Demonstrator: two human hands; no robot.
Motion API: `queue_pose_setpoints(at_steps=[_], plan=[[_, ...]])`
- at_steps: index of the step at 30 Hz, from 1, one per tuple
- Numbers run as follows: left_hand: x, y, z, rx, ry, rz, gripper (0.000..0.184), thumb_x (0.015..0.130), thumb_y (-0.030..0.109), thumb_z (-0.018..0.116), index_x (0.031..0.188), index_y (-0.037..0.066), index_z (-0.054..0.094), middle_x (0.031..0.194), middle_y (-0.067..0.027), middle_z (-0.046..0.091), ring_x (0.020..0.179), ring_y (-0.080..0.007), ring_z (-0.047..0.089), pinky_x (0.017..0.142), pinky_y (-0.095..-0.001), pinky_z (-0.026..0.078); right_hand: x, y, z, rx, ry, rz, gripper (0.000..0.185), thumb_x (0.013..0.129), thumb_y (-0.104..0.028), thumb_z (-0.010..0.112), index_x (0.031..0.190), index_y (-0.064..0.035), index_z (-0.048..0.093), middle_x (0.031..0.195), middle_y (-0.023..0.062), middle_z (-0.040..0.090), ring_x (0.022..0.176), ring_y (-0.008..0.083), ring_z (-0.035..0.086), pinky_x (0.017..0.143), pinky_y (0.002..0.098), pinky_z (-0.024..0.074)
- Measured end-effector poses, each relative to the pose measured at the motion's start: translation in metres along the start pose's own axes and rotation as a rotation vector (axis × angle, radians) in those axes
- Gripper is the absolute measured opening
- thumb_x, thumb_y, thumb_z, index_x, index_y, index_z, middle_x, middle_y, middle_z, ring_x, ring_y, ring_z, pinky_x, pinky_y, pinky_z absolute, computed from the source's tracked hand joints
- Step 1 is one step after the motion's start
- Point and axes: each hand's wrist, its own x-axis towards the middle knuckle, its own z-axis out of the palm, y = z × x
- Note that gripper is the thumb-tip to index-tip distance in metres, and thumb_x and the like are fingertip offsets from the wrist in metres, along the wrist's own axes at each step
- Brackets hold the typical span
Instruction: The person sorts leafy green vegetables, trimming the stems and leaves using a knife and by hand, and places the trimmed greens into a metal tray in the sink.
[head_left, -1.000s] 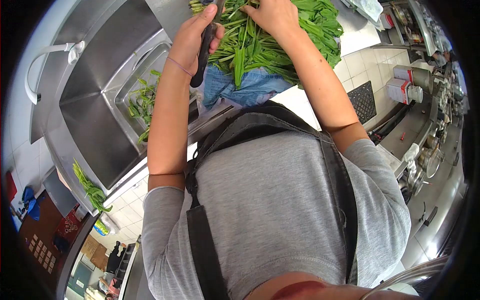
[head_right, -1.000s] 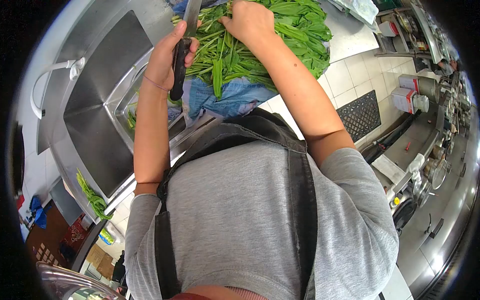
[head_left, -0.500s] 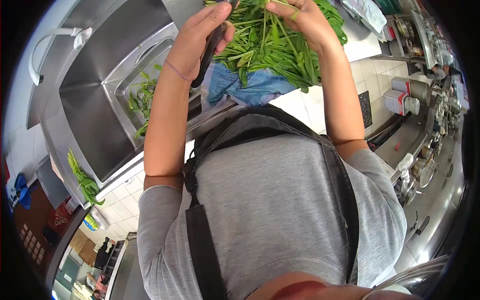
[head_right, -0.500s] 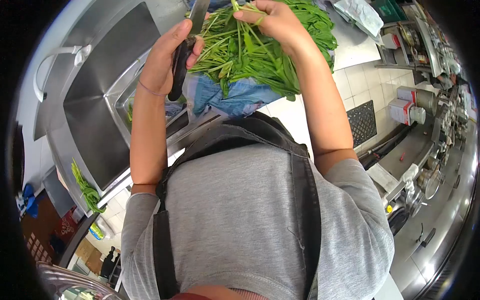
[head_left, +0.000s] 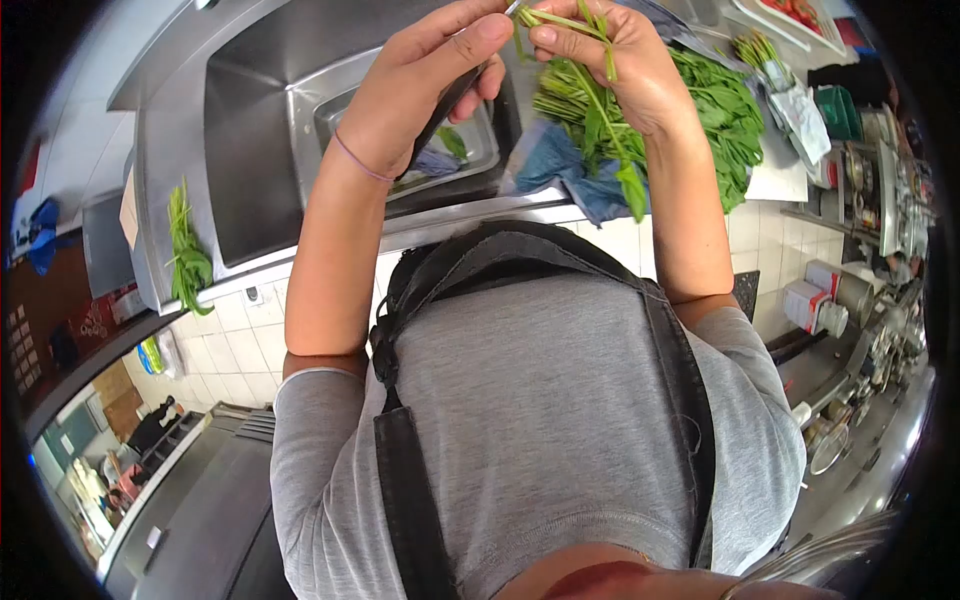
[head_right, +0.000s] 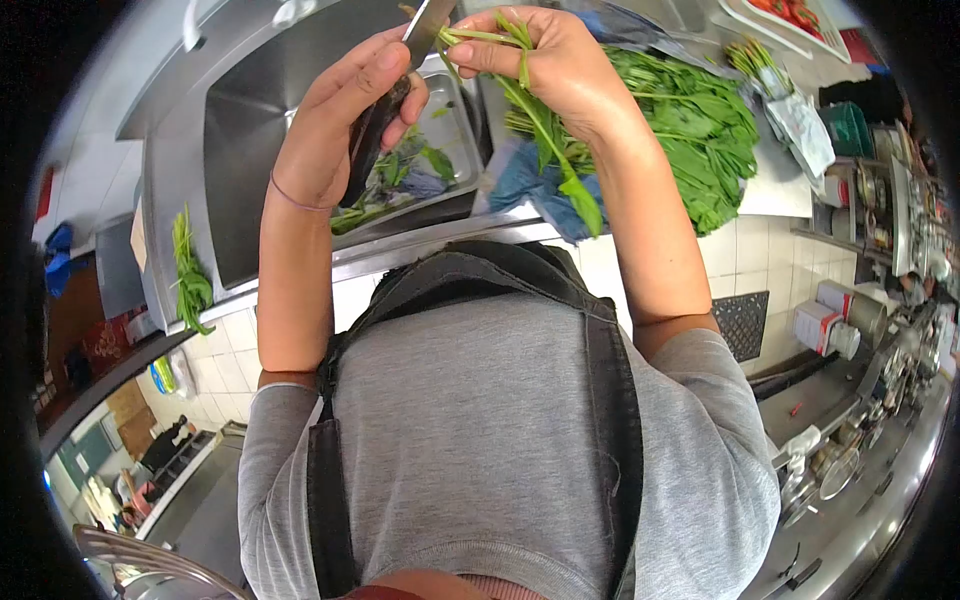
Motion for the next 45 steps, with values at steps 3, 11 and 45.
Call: queue_pose_setpoints(at_steps=[3,11,45], plan=[[-0.018,0.006,-0.034,0.024,0.022,0.022,0.050,0.099,0.036,0.055,0.135,0.002,0.053,0.074,-0.0014,0.055,0.063,-0.0045,0.045,0.054,-0.0182,0.034,0.016,0.003,0.028,0.081,-0.111,0.028,0.018,0.087,-0.008,0.072,0.102,0.0015,0.068,0.083,0.0023,0.067,0.074,0.0090,0.061,0.068,0.0212,0.0493],[-0.055,0.010,-0.095,-0.013,0.142,0.057,0.050,0.097,0.032,0.060,0.137,0.003,0.051,0.074,-0.0018,0.054,0.061,-0.0054,0.045,0.054,-0.0188,0.034,0.048,0.007,0.108,-0.048,-0.098,0.043,0.016,0.089,-0.010,0.071,0.101,0.0000,0.068,0.081,0.0020,0.067,0.069,0.0082,0.060,0.062,0.0199,0.0483],[-0.068,-0.055,-0.185,0.073,0.391,-0.163,0.059,0.093,0.047,0.061,0.134,0.005,0.052,0.066,-0.0012,0.053,0.052,-0.0061,0.043,0.049,-0.0217,0.031,0.091,0.083,0.117,0.150,-0.234,0.207,0.028,0.091,-0.026,0.068,0.106,-0.0022,0.070,0.061,-0.0062,0.051,0.048,0.0011,0.030,0.046,0.0208,0.0169]])
